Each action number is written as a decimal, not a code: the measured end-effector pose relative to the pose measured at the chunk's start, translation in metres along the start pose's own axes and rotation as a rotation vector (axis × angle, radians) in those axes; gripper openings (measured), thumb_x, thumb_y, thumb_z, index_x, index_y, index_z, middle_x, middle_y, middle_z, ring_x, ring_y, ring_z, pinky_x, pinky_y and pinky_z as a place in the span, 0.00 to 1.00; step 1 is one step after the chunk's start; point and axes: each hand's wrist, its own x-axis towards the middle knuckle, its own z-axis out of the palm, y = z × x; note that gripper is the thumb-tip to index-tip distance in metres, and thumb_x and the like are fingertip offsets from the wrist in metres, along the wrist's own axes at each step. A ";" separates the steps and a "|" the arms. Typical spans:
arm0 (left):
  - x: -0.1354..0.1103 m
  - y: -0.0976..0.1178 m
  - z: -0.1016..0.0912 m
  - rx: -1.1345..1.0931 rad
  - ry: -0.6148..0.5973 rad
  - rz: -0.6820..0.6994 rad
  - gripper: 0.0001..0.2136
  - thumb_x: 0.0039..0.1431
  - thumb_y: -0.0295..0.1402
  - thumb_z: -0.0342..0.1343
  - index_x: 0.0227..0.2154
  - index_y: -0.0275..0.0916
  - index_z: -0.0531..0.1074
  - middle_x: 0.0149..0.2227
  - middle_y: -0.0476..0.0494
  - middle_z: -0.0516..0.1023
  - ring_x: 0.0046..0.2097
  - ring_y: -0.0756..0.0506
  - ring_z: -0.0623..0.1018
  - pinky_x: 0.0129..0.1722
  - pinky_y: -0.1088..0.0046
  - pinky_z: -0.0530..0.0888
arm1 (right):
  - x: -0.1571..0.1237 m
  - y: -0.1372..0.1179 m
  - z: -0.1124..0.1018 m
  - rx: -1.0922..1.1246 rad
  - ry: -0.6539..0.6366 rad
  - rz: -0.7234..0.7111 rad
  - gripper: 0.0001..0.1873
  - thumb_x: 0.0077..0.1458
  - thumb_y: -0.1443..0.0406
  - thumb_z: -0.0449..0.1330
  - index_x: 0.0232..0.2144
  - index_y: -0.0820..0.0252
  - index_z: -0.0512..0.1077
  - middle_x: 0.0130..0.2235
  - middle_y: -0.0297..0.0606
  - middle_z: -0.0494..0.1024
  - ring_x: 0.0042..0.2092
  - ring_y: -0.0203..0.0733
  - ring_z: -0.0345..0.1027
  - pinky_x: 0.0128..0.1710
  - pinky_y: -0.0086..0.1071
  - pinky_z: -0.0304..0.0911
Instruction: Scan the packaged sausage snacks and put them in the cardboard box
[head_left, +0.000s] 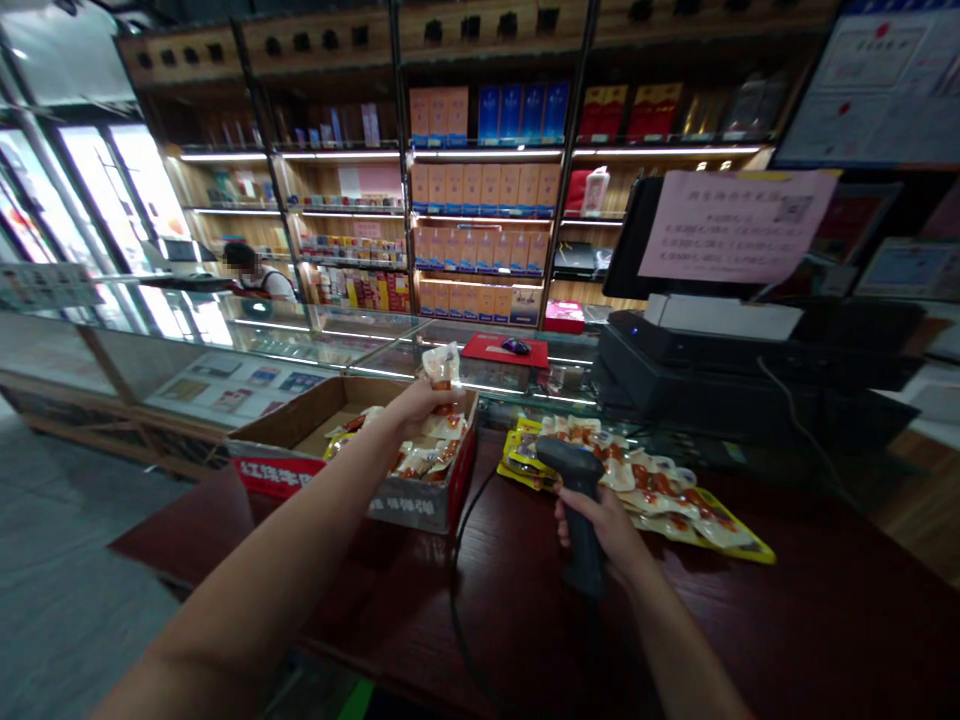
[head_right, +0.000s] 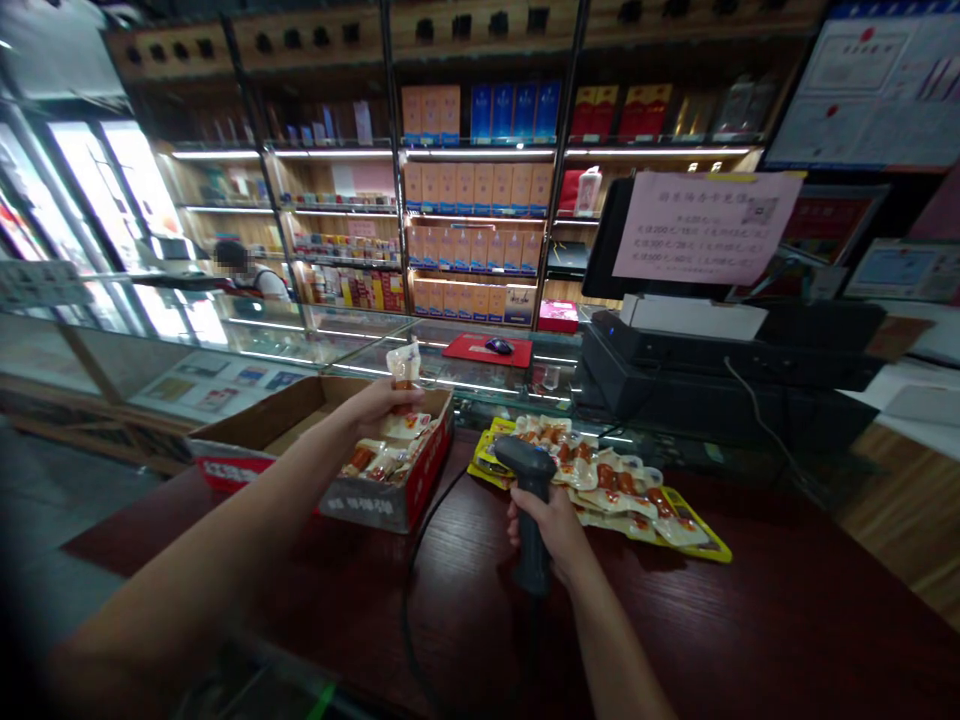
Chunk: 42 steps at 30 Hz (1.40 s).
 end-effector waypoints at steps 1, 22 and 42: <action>-0.007 -0.003 0.016 -0.098 -0.033 -0.024 0.14 0.34 0.30 0.66 0.23 0.34 0.67 0.22 0.47 0.74 0.23 0.51 0.72 0.25 0.76 0.70 | 0.000 0.000 -0.001 0.007 -0.002 -0.011 0.16 0.39 0.58 0.64 0.30 0.62 0.69 0.19 0.31 0.72 0.18 0.34 0.65 0.17 0.27 0.63; 0.006 -0.164 0.083 -0.124 0.050 0.075 0.17 0.34 0.24 0.56 0.33 0.35 0.67 0.27 0.49 0.74 0.28 0.50 0.72 0.28 0.76 0.67 | 0.003 0.018 -0.014 -0.055 0.002 0.017 0.20 0.38 0.56 0.64 0.32 0.62 0.67 0.19 0.29 0.71 0.18 0.35 0.65 0.17 0.29 0.64; 0.008 -0.171 0.086 -0.019 0.063 0.115 0.13 0.35 0.24 0.56 0.30 0.36 0.66 0.25 0.51 0.72 0.28 0.50 0.71 0.29 0.77 0.66 | 0.004 0.023 -0.015 -0.053 0.012 -0.013 0.18 0.39 0.55 0.64 0.29 0.61 0.67 0.19 0.30 0.71 0.18 0.35 0.65 0.17 0.29 0.63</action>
